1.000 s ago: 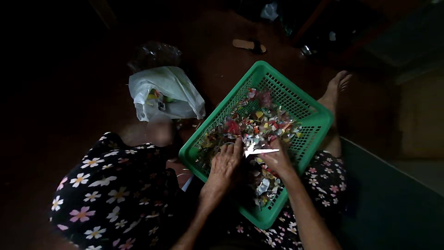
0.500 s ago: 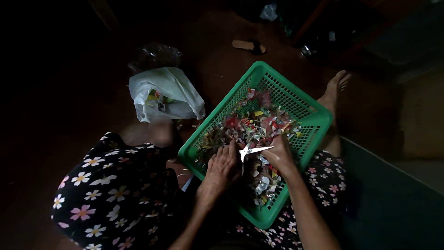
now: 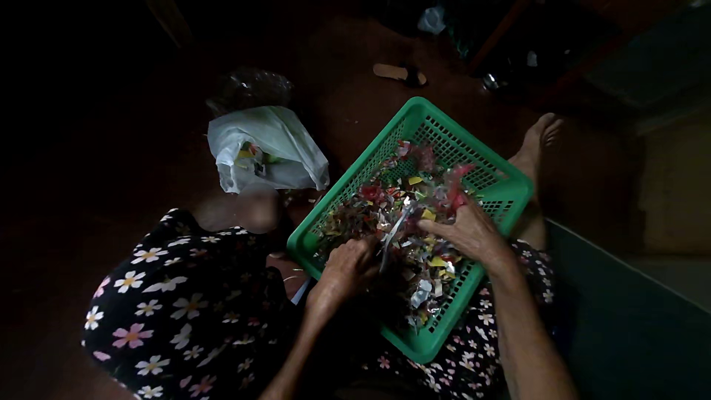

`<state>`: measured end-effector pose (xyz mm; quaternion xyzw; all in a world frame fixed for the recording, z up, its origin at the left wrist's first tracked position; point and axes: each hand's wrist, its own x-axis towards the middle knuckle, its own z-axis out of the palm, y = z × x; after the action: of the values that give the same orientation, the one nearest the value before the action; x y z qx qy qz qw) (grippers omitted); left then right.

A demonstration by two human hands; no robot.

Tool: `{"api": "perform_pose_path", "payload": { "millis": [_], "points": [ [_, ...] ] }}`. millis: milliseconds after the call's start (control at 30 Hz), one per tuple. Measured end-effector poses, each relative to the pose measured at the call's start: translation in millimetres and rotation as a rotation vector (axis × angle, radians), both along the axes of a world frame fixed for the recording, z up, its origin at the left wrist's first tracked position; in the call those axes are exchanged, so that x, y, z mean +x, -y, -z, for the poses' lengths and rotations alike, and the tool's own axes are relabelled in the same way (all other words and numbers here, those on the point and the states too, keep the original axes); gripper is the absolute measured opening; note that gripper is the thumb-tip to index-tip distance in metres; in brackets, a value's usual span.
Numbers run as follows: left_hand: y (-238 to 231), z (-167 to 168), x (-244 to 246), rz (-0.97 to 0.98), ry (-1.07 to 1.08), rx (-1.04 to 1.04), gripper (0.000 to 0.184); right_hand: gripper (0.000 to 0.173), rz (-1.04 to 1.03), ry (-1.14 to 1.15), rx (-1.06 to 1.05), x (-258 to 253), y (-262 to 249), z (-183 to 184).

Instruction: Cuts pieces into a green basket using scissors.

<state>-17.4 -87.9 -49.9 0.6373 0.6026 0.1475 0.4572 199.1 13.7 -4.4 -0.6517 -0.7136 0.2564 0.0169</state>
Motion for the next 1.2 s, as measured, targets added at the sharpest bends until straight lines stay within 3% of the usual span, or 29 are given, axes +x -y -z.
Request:
{"api": "perform_pose_path", "payload": {
  "millis": [133, 233, 300, 400, 533, 667, 767, 867, 933, 1067, 1200],
  "points": [
    [4, -8, -11, 0.004, -0.067, 0.005, 0.050, 0.117, -0.198, 0.288, -0.142, 9, 28, -11],
    [8, -2, -9, -0.131, -0.077, 0.197, 0.046, 0.126, -0.351, 0.374, -0.226, -1, 78, 12],
    [7, 6, -4, -0.241, -0.044, 0.319, 0.038, 0.119, -0.391, 0.399, -0.136, -7, 94, 39],
    [7, 9, 1, -0.308, -0.075, 0.444, 0.034, 0.085, -0.296, 0.321, 0.066, -16, 75, 64],
    [6, -3, 1, -0.301, -0.292, 0.345, 0.033, 0.061, -0.125, 0.206, 0.011, -35, 17, 59],
    [4, -3, 2, -0.224, -0.380, 0.184, 0.036, 0.056, 0.001, 0.006, -0.086, -42, -15, 50],
    [2, -3, 8, -0.165, -0.348, 0.125, 0.050, 0.041, 0.073, 0.081, -0.181, -50, -14, 36],
    [-2, 4, 20, -0.159, -0.306, 0.170, 0.058, 0.042, 0.039, 0.079, -0.227, -51, -2, 30],
    [-4, 8, 25, -0.172, -0.299, 0.211, 0.053, 0.044, 0.021, 0.088, -0.227, -52, 4, 28],
    [-3, 11, 25, -0.220, -0.300, 0.310, 0.020, 0.039, 0.024, 0.078, -0.189, -51, 6, 23],
    [-1, 7, 19, -0.229, -0.278, 0.259, 0.021, 0.037, 0.042, 0.188, -0.187, -47, 0, 16]
  ]
}}
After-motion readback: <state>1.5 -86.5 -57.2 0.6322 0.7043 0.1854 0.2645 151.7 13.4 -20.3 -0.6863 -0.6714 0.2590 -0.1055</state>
